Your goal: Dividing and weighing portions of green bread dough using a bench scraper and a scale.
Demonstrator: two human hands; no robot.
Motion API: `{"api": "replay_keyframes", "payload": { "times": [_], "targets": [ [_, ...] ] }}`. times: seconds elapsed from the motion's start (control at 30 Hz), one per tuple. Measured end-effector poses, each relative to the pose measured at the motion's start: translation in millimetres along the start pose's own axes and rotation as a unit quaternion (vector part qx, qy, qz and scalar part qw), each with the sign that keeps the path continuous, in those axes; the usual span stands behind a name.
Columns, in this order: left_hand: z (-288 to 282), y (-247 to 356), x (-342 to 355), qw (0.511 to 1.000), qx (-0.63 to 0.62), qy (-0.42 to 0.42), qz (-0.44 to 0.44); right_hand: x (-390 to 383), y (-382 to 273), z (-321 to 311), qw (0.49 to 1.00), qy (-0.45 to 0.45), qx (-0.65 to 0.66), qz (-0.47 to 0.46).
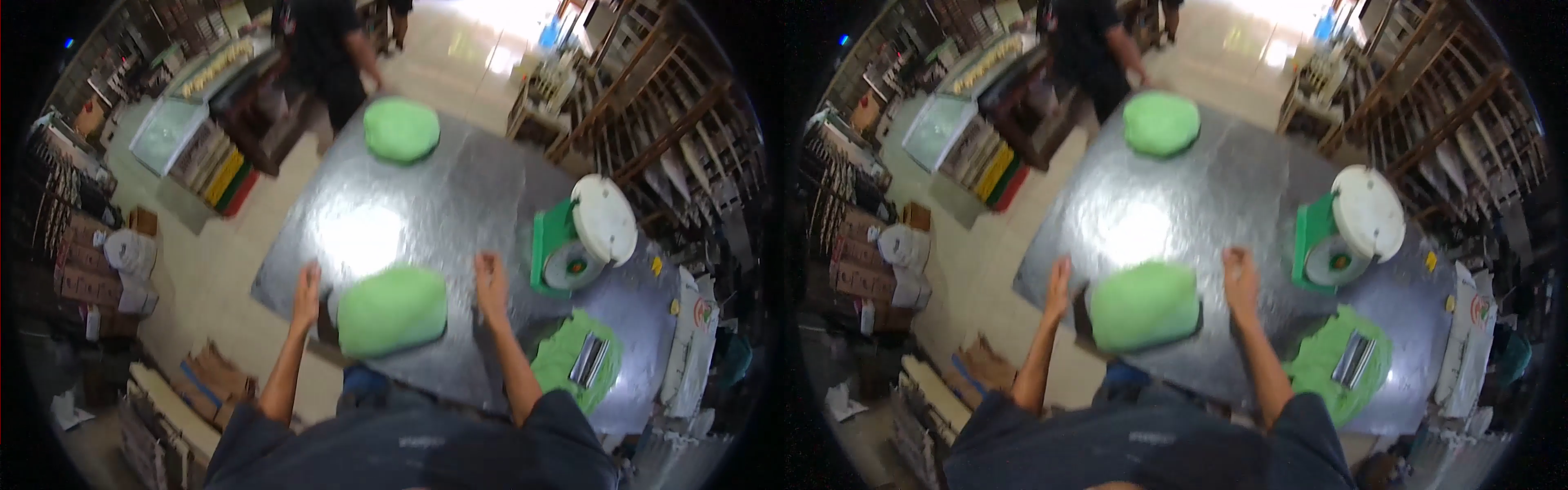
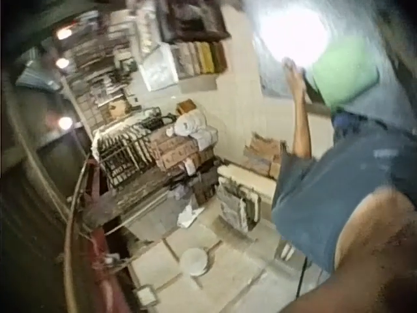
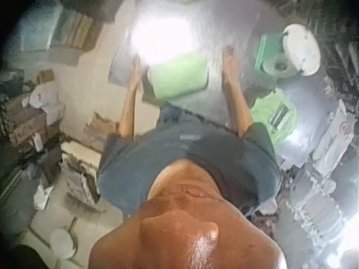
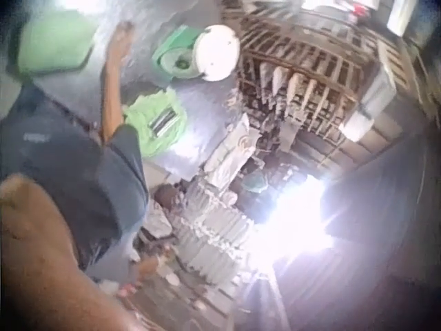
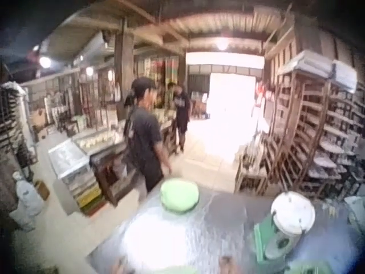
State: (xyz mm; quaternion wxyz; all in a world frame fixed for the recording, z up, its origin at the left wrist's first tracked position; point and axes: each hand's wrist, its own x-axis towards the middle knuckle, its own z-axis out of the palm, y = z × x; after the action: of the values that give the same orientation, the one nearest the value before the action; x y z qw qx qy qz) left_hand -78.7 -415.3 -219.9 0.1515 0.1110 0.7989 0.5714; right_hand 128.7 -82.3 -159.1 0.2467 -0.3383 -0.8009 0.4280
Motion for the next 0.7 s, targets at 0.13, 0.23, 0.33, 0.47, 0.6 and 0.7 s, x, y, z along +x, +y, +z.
{"api": "replay_keyframes", "payload": {
  "times": [0.13, 0.23, 0.33, 0.47, 0.6, 0.7],
  "targets": [
    [9, 33, -22, 0.988, 0.049, 0.026, -0.146, -15, 24, 4, 0.992, -0.009, -0.014, 0.128],
    [38, 13, -43, 0.908, -0.214, 0.039, -0.358, -45, 60, 44, 0.941, -0.098, 0.184, 0.267],
    [58, -6, -24, 0.914, -0.284, -0.019, -0.29, -44, 16, 91, 0.864, -0.103, 0.348, 0.349],
    [85, -20, 33, 0.899, -0.388, -0.114, -0.168, -29, 76, 150, 0.91, -0.155, 0.302, 0.236],
    [91, 1, 86, 0.81, -0.477, -0.196, -0.28, 8, 19, 157, 0.797, -0.079, 0.467, 0.375],
    [68, 55, 128, 0.777, -0.531, -0.219, -0.256, 60, -42, 135, 0.8, -0.034, 0.463, 0.38]
  ]
}}
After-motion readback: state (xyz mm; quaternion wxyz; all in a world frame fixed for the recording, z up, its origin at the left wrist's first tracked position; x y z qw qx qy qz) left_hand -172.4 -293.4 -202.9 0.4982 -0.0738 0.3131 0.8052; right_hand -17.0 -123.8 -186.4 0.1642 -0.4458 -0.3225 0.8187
